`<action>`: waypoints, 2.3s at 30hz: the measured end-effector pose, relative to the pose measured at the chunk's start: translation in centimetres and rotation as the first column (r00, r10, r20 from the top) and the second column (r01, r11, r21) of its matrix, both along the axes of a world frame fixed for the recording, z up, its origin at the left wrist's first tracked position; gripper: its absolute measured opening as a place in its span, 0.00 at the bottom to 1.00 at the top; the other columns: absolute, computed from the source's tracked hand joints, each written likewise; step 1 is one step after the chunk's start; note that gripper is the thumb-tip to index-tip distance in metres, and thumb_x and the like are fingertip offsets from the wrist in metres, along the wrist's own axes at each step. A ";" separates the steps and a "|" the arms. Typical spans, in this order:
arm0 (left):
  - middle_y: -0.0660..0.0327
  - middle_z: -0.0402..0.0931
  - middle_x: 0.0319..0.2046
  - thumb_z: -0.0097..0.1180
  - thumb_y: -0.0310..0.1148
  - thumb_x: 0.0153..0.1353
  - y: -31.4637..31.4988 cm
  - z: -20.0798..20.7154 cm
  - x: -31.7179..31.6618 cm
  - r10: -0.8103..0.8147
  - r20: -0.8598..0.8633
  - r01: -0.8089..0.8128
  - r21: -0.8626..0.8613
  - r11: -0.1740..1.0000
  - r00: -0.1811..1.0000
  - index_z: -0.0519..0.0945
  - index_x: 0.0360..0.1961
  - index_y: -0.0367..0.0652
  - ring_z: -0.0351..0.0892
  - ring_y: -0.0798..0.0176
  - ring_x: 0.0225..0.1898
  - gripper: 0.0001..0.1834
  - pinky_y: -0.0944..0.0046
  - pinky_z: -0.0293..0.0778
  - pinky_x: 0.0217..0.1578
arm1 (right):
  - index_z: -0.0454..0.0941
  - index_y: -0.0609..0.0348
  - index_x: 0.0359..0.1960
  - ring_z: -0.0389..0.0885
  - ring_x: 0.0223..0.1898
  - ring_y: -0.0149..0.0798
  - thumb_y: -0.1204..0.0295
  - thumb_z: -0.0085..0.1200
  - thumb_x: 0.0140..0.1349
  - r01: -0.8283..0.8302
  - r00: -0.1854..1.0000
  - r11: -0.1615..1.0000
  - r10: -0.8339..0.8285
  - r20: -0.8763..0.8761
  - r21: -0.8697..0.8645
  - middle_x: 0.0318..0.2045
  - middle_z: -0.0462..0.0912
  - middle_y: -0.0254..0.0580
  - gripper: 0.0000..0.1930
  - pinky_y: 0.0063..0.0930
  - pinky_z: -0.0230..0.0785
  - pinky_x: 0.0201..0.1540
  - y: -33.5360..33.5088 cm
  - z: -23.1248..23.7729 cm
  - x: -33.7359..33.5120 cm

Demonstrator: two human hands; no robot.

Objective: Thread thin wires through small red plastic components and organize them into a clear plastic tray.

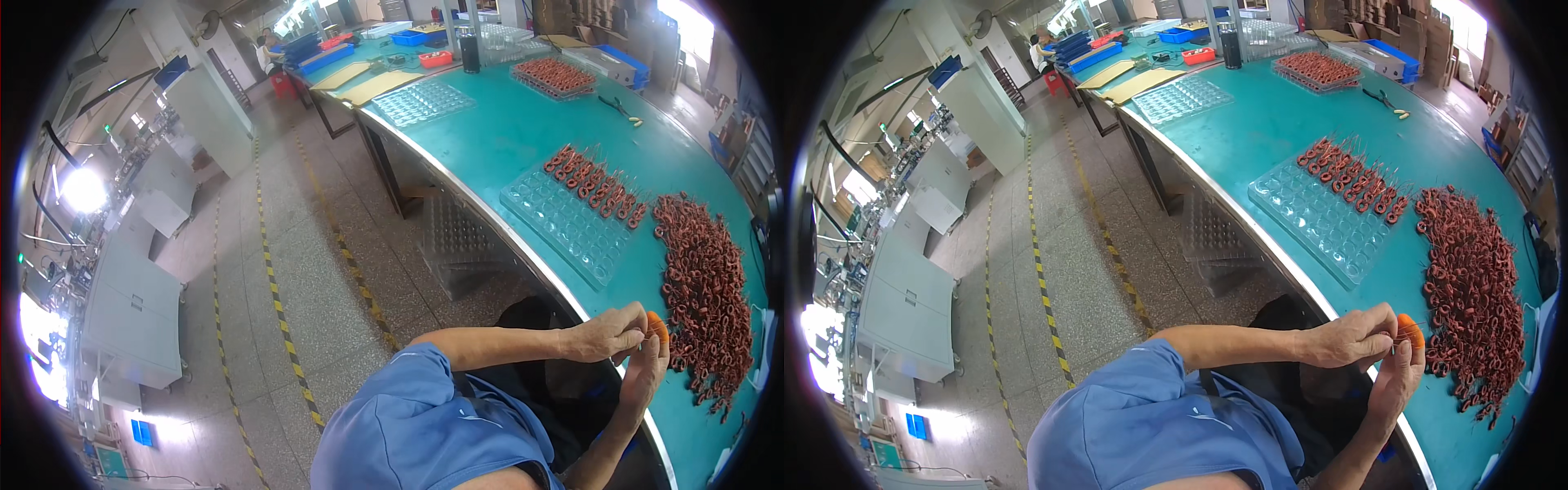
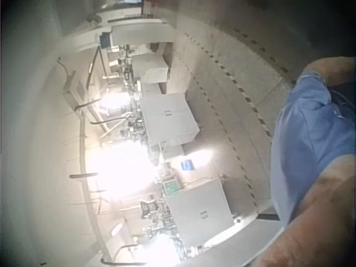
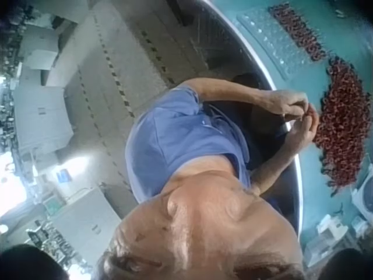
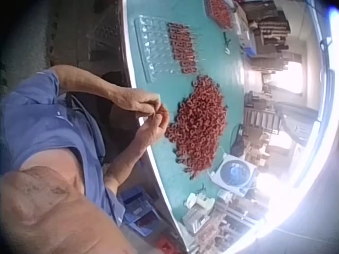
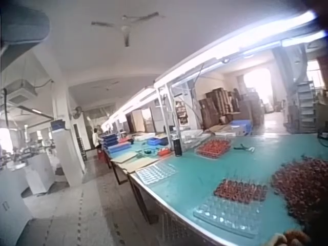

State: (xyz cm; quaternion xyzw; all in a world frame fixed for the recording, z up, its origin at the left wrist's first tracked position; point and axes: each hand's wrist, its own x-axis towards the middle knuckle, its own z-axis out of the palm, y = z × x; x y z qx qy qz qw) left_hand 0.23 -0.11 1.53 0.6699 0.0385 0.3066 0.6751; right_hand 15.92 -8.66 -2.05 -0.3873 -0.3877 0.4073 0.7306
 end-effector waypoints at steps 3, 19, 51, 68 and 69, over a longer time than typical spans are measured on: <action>0.62 0.68 0.20 0.44 0.31 0.70 -0.8 0.5 0.2 0.003 0.008 -0.003 -0.041 0.999 1.000 0.64 0.40 0.39 0.68 0.70 0.20 0.07 0.68 0.68 0.23 | 0.68 0.68 0.58 0.72 0.54 0.36 0.67 0.53 0.67 -0.052 0.996 0.999 0.053 -0.069 0.010 0.52 0.75 0.44 0.22 0.32 0.63 0.60 -0.7 0.0 0.4; 0.56 0.72 0.27 0.41 0.33 0.73 1.6 -1.7 1.6 0.035 0.070 -0.011 -0.314 0.949 0.997 0.63 0.45 0.40 0.76 0.63 0.24 0.08 0.67 0.75 0.29 | 0.79 0.65 0.46 0.77 0.33 0.27 0.63 0.54 0.67 0.383 0.910 0.919 -0.357 0.211 -0.093 0.33 0.82 0.36 0.16 0.20 0.69 0.38 0.2 3.1 -1.2; 0.58 0.75 0.37 0.45 0.29 0.70 12.9 -5.6 -2.3 0.572 -0.085 -0.570 0.047 0.821 0.816 0.69 0.48 0.34 0.76 0.67 0.39 0.10 0.67 0.72 0.43 | 0.75 0.64 0.46 0.79 0.40 0.51 0.69 0.56 0.59 0.363 0.355 0.931 -0.183 0.917 0.045 0.35 0.79 0.54 0.15 0.39 0.71 0.44 24.4 1.6 4.6; 0.61 0.74 0.36 0.44 0.36 0.73 12.7 -4.9 -2.6 0.523 -0.073 -0.522 0.039 0.852 0.849 0.71 0.45 0.36 0.74 0.68 0.39 0.12 0.68 0.71 0.44 | 0.74 0.62 0.34 0.80 0.42 0.48 0.79 0.49 0.57 0.484 -0.602 0.823 0.067 0.795 0.296 0.34 0.78 0.50 0.04 0.39 0.75 0.44 12.1 9.0 23.1; 0.61 0.74 0.36 0.44 0.35 0.73 12.7 -4.8 -2.6 0.529 -0.080 -0.527 0.053 0.848 0.845 0.71 0.45 0.36 0.74 0.68 0.39 0.12 0.68 0.71 0.44 | 0.75 0.62 0.32 0.81 0.39 0.48 0.77 0.49 0.60 0.610 -0.510 0.759 0.156 0.846 0.228 0.33 0.79 0.50 0.03 0.40 0.75 0.43 12.1 9.4 23.3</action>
